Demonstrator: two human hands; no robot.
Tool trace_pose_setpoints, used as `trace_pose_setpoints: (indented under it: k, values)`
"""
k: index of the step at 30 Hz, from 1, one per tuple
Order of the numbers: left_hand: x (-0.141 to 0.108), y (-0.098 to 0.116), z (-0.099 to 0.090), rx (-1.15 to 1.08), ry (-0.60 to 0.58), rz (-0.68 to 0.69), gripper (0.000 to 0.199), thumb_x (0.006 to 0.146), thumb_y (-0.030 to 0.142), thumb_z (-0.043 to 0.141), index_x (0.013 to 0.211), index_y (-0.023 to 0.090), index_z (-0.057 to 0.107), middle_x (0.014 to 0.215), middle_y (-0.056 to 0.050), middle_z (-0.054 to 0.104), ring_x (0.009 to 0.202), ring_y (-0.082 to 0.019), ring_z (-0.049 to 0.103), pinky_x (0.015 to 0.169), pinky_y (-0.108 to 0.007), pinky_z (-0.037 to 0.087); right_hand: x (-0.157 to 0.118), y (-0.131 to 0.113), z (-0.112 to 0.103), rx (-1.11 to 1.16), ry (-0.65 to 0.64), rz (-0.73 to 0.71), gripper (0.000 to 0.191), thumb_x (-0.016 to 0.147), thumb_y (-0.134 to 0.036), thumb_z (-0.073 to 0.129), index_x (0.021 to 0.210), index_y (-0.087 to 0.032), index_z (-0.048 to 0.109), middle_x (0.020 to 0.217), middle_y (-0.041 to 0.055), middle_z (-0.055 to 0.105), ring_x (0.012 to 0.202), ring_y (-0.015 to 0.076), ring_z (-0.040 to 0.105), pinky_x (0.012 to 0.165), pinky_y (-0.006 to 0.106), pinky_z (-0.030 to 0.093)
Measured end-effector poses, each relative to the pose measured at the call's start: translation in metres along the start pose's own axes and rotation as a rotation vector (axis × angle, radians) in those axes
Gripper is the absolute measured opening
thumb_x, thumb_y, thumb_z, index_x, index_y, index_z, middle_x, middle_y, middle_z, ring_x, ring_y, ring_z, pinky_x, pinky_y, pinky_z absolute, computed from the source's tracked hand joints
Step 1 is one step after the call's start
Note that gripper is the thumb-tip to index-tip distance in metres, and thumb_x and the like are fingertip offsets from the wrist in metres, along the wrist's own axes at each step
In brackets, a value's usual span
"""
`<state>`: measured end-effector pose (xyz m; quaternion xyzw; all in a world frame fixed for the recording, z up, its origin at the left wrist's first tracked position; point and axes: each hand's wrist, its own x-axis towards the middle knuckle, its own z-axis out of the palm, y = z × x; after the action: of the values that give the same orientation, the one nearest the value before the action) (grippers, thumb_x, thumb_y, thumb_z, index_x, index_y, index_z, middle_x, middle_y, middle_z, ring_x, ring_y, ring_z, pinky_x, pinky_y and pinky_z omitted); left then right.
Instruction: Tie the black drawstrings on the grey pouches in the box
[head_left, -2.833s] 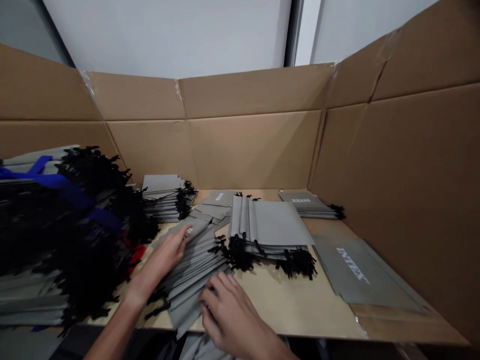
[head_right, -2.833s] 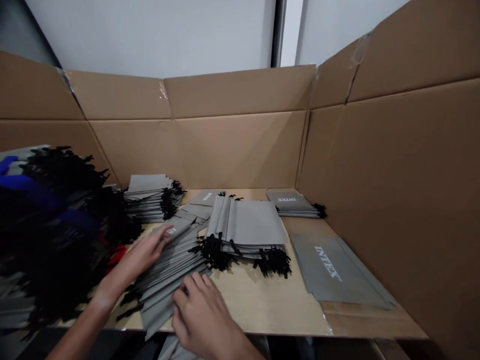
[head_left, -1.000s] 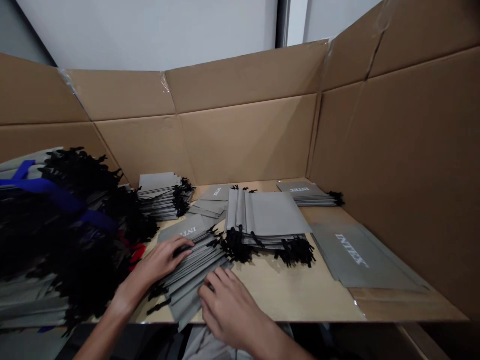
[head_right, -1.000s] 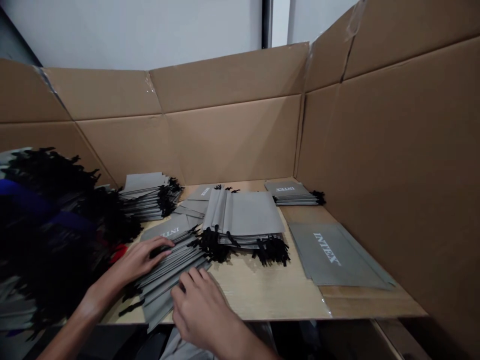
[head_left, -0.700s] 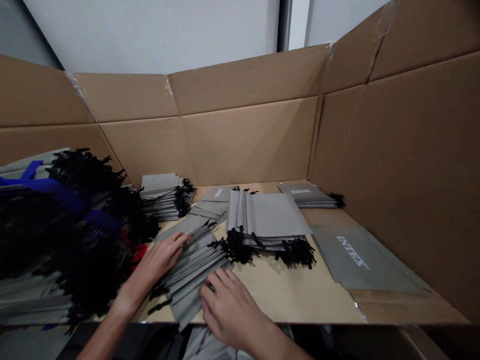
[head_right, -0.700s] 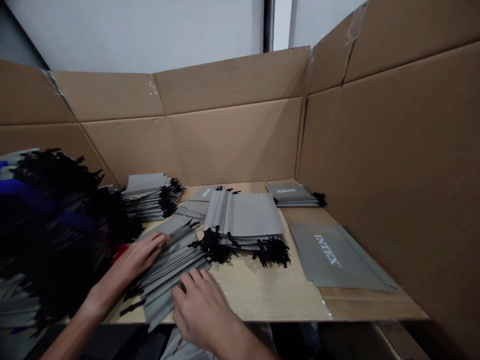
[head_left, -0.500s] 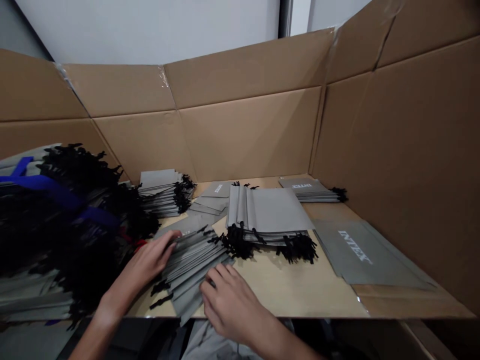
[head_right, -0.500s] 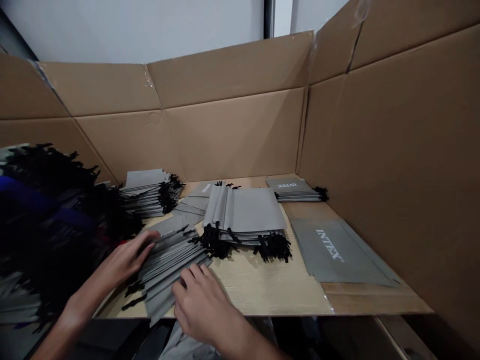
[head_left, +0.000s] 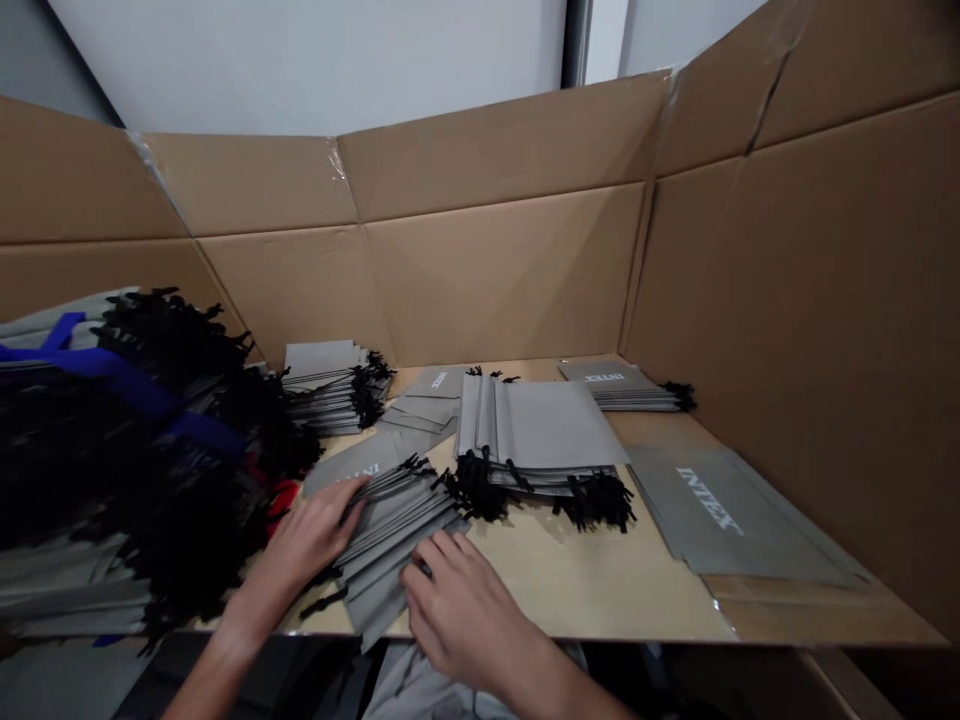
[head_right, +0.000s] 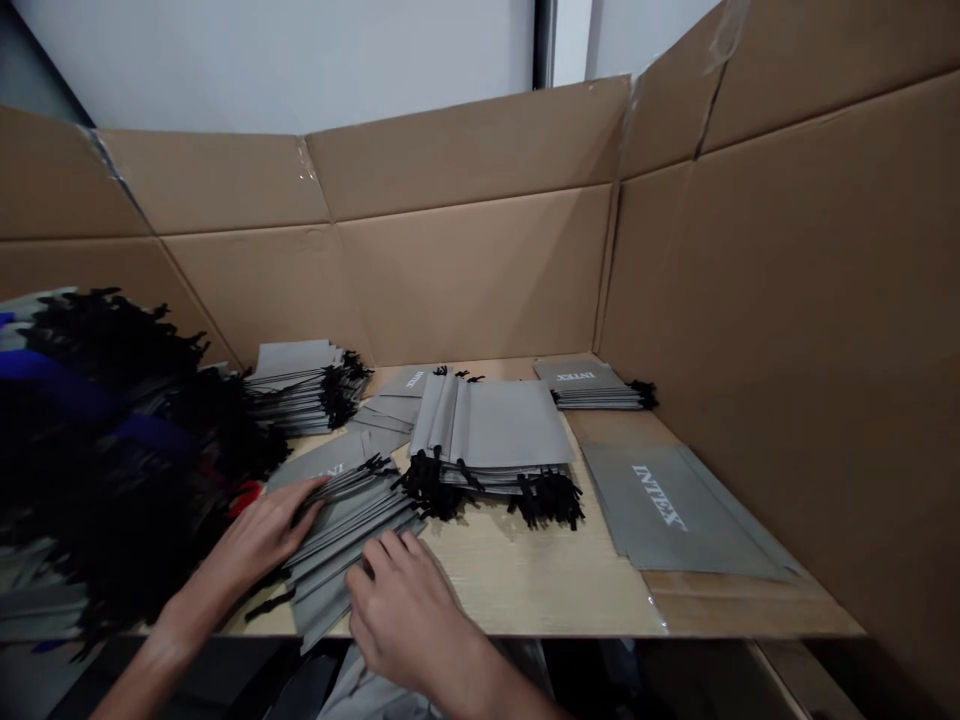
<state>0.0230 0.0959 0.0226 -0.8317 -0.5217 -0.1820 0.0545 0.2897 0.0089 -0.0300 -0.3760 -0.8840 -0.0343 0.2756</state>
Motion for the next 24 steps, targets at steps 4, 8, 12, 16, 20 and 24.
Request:
trace_pose_setpoints:
  k: [4, 8, 12, 16, 20, 24]
  values:
    - [0.002, 0.015, -0.002, 0.014, 0.036, 0.001, 0.045, 0.110, 0.039, 0.045, 0.143, 0.020, 0.069, 0.140, -0.016, 0.080, 0.127, -0.034, 0.078, 0.109, -0.044, 0.061, 0.001, 0.000, 0.000, -0.002, 0.010, -0.001, 0.006, 0.106, -0.028, 0.061, 0.106, -0.023, 0.059, 0.109, 0.0055, 0.065, 0.104, 0.0265, 0.057, 0.093, 0.041, 0.048]
    - [0.000, 0.029, -0.002, -0.021, -0.060, 0.042, 0.038, 0.108, 0.042, 0.053, 0.133, 0.026, 0.076, 0.128, -0.010, 0.085, 0.116, -0.032, 0.082, 0.101, -0.039, 0.064, 0.000, 0.001, 0.001, -0.007, 0.020, 0.003, 0.006, 0.106, -0.028, 0.061, 0.106, -0.022, 0.059, 0.110, 0.0063, 0.065, 0.107, 0.0270, 0.057, 0.096, 0.041, 0.047]
    - [-0.001, 0.027, -0.004, -0.052, -0.133, 0.050, 0.041, 0.107, 0.048, 0.058, 0.139, 0.029, 0.075, 0.133, -0.007, 0.084, 0.120, -0.031, 0.081, 0.105, -0.038, 0.062, -0.001, 0.001, 0.001, -0.004, 0.023, 0.000, 0.008, 0.105, -0.029, 0.063, 0.108, -0.022, 0.059, 0.112, 0.0066, 0.066, 0.109, 0.0270, 0.057, 0.097, 0.041, 0.047]
    - [0.000, 0.019, -0.004, -0.044, -0.161, 0.038, 0.043, 0.103, 0.044, 0.064, 0.143, 0.029, 0.073, 0.137, -0.008, 0.082, 0.124, -0.033, 0.079, 0.105, -0.041, 0.061, -0.001, 0.000, 0.001, -0.020, 0.048, 0.001, 0.007, 0.106, -0.028, 0.062, 0.108, -0.022, 0.059, 0.111, 0.0064, 0.066, 0.107, 0.0269, 0.057, 0.098, 0.041, 0.047]
    - [0.000, 0.017, -0.001, -0.035, -0.156, 0.045, 0.044, 0.103, 0.038, 0.062, 0.144, 0.028, 0.072, 0.139, -0.009, 0.081, 0.126, -0.032, 0.077, 0.110, -0.041, 0.059, 0.000, -0.001, 0.002, -0.021, 0.038, -0.005, 0.006, 0.105, -0.028, 0.062, 0.107, -0.022, 0.059, 0.109, 0.0063, 0.066, 0.105, 0.0269, 0.057, 0.097, 0.041, 0.048]
    - [0.004, 0.018, -0.006, -0.019, -0.117, 0.016, 0.042, 0.105, 0.036, 0.057, 0.142, 0.024, 0.072, 0.136, -0.011, 0.082, 0.123, -0.034, 0.079, 0.106, -0.043, 0.060, 0.002, 0.001, 0.000, -0.010, 0.005, -0.012, 0.008, 0.103, -0.029, 0.064, 0.104, -0.022, 0.060, 0.109, 0.0063, 0.066, 0.104, 0.0265, 0.058, 0.093, 0.040, 0.048]
